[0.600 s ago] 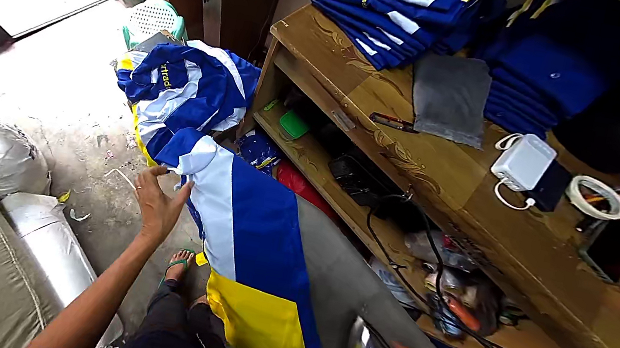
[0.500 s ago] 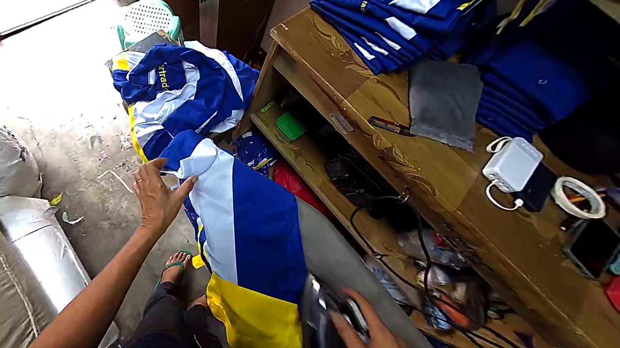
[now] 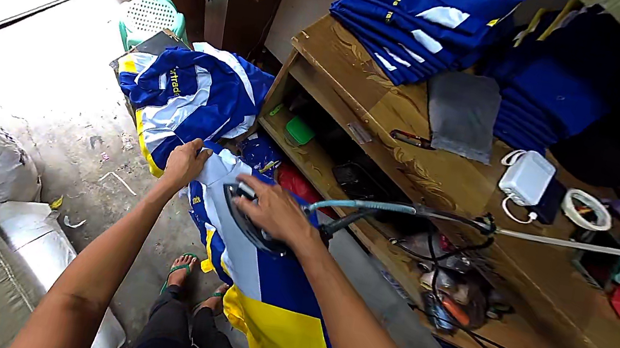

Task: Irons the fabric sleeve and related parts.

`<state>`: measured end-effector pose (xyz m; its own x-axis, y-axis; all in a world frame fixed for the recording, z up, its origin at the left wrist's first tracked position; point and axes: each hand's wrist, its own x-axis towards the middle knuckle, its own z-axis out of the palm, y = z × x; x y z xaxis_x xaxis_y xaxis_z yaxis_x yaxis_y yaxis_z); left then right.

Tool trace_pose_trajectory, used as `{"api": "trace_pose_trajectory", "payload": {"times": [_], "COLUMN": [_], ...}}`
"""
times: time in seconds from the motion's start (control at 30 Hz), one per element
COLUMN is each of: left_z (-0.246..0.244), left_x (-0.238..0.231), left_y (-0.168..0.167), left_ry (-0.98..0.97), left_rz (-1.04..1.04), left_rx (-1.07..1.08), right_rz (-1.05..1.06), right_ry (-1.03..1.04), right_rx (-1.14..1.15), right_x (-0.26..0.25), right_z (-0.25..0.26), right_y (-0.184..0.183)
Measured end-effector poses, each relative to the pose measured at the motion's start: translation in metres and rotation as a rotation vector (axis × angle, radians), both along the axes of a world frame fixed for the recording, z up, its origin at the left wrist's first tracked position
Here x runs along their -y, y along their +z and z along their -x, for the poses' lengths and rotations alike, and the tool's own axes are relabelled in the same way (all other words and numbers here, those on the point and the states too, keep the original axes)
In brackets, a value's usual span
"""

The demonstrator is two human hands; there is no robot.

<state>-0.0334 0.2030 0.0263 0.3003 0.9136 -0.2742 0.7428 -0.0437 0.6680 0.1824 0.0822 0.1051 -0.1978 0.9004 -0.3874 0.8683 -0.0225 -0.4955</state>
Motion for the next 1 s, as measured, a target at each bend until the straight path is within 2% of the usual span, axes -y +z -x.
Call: {"api": "trace_pose_trajectory", "payload": {"times": [0.13, 0.23, 0.33, 0.4, 0.57, 0.63, 0.7, 0.77, 0.83, 0.9, 1.0], "left_z": [0.004, 0.003, 0.003, 0.003, 0.001, 0.002, -0.003, -0.017, -0.036, -0.049, -0.045], "left_x": [-0.013, -0.018, -0.02, -0.02, -0.014, -0.005, 0.007, 0.016, 0.02, 0.016, 0.002], "left_y": [0.002, 0.002, 0.001, 0.002, 0.003, 0.001, 0.0, 0.0, -0.007, -0.019, -0.033], "left_ry": [-0.077, -0.103, -0.103, -0.088, -0.044, 0.0, 0.002, -0.133, -0.375, -0.543, -0.592], "left_rz": [0.064, 0.082, 0.097, 0.101, 0.069, -0.088, -0.343, -0.505, -0.539, -0.515, -0.377], "left_rx": [0.031, 0.06, 0.061, 0.033, -0.021, -0.038, -0.014, 0.037, 0.042, -0.051, -0.146], "right_rz": [0.025, 0.024, 0.007, 0.051, 0.123, 0.171, 0.205, 0.173, 0.133, 0.087, 0.021], "right_ry": [-0.005, -0.034, 0.046, 0.121, 0.192, 0.067, -0.127, -0.308, -0.424, -0.468, -0.456], "right_rx": [0.056, 0.105, 0.099, 0.08, 0.002, 0.007, 0.023, 0.025, 0.03, 0.038, 0.045], "right_x": [0.02, -0.012, -0.026, -0.01, 0.077, 0.104, 0.124, 0.135, 0.132, 0.112, 0.064], "right_z": [0.02, 0.036, 0.051, 0.059, 0.052, 0.035, 0.012, -0.009, -0.022, -0.028, -0.029], "right_y": [0.008, 0.011, 0.006, 0.005, 0.013, 0.02, 0.027, 0.025, 0.019, 0.013, 0.011]}}
